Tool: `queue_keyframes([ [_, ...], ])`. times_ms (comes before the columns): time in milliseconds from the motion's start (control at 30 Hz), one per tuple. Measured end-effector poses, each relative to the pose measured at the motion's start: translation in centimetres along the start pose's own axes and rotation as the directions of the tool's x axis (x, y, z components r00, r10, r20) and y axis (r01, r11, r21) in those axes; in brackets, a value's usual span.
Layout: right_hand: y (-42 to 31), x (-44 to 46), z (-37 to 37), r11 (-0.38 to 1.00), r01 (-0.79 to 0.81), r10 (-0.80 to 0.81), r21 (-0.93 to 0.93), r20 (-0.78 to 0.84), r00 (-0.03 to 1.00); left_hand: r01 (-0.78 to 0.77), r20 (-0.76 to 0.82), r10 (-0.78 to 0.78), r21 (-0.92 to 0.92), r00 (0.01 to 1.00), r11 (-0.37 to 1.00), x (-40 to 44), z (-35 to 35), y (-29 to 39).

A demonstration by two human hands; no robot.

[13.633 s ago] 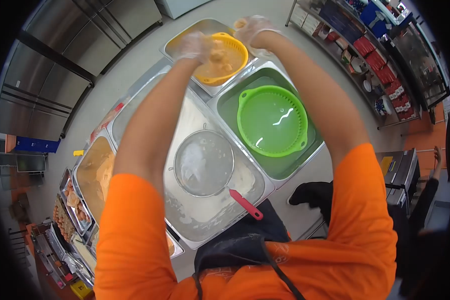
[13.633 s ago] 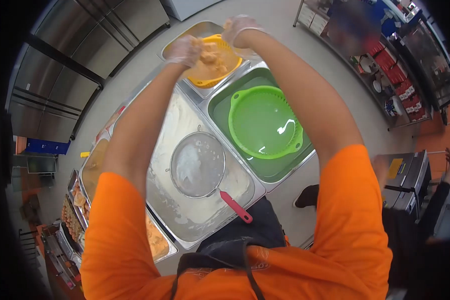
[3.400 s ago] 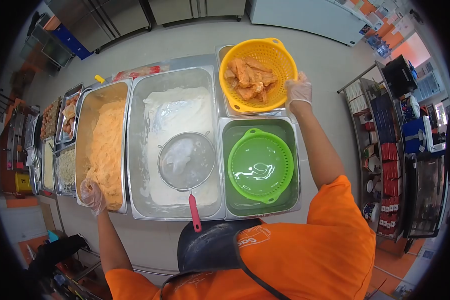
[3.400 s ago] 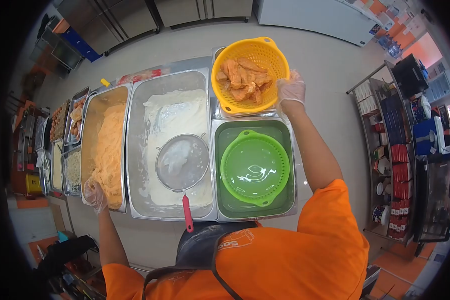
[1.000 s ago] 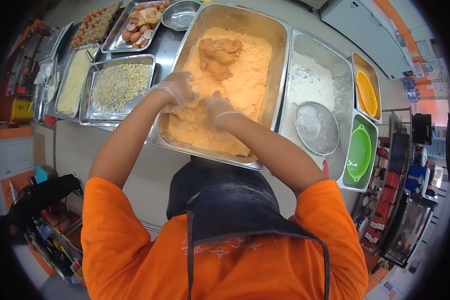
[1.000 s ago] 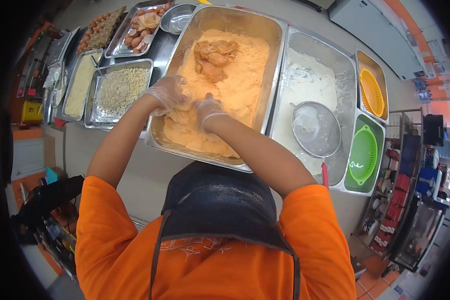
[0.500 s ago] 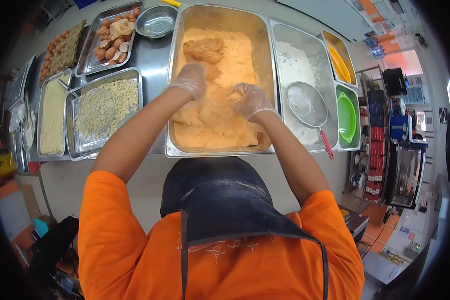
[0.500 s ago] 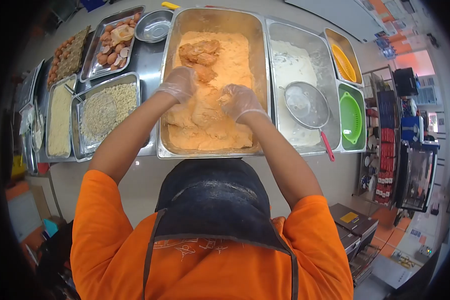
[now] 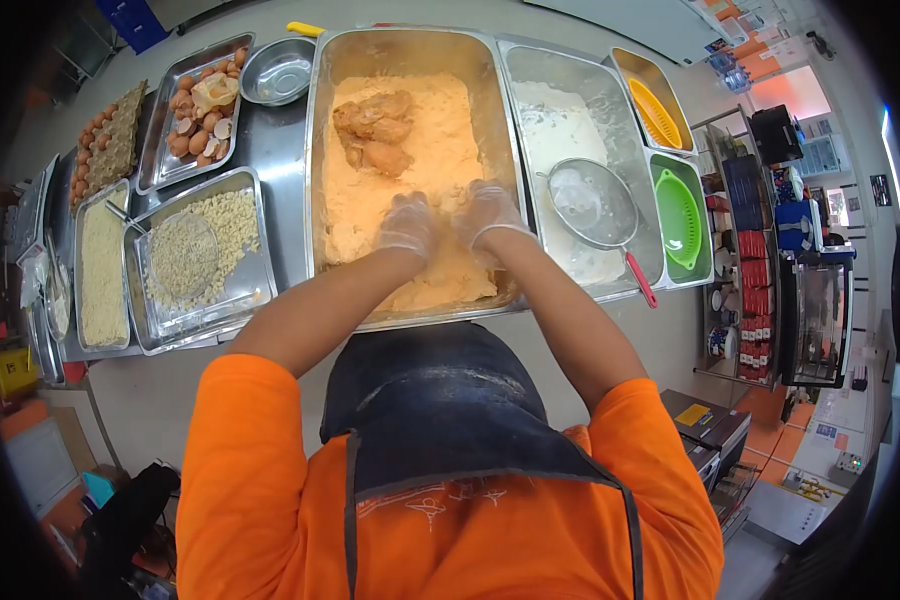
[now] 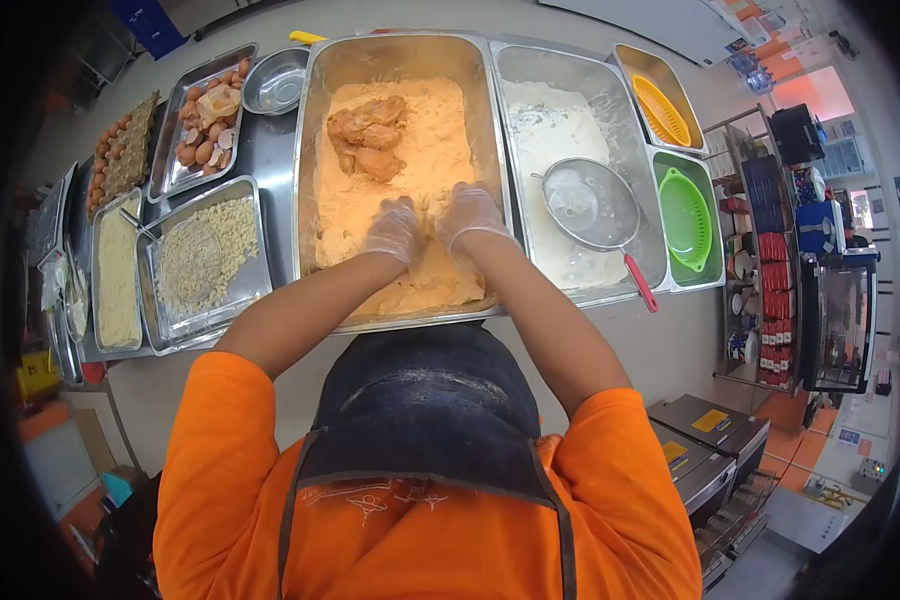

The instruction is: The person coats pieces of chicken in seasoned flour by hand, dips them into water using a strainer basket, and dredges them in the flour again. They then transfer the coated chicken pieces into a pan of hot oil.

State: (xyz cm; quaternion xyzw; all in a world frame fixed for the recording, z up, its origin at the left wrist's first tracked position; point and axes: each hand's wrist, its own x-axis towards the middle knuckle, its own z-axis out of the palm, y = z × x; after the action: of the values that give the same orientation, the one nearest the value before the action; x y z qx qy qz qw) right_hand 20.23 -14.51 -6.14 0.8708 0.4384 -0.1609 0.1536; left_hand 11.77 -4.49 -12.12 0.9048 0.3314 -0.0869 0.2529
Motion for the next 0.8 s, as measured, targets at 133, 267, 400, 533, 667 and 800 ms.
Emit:
queue_keyframes([
  [133, -0.6, -0.1, -1.6, 0.827, -0.330, 0.281, 0.455, 0.174, 0.944, -0.312, 0.159, 0.283, 0.198, 0.946, 0.929, 1.7, -2.4, -1.9],
  [267, -1.7, 1.8, 3.1, 0.773, -0.244, 0.331, 0.586, -0.044, 0.943, -0.265, 0.053, 0.267, -0.037, 0.962, 0.963, 1.2, -5.8, -2.4],
  [400, -2.4, 1.2, 4.5, 0.947, -0.127, 0.160, 0.296, -0.087, 0.983, -0.239, -0.065, 0.231, -0.223, 0.971, 0.945, 1.9, -4.6, -3.5],
  [533, -0.2, -0.8, -1.2, 0.683, -0.172, 0.145, 0.710, 0.099, 0.984, -0.433, -0.192, 0.416, -0.055, 0.889, 0.900, 1.7, -6.9, -3.4],
  [667, 1.2, -0.1, -2.4, 0.759, -0.061, 0.126, 0.649, -0.053, 0.991, -0.308, 0.100, 0.309, -0.027, 0.946, 0.951, 2.1, -9.9, -2.4],
  [800, 1.3, -0.1, -4.0, 0.650, -0.191, 0.210, 0.736, 0.068, 0.975, -0.419, -0.062, 0.425, 0.084, 0.903, 0.904, 1.6, -10.1, -3.0],
])
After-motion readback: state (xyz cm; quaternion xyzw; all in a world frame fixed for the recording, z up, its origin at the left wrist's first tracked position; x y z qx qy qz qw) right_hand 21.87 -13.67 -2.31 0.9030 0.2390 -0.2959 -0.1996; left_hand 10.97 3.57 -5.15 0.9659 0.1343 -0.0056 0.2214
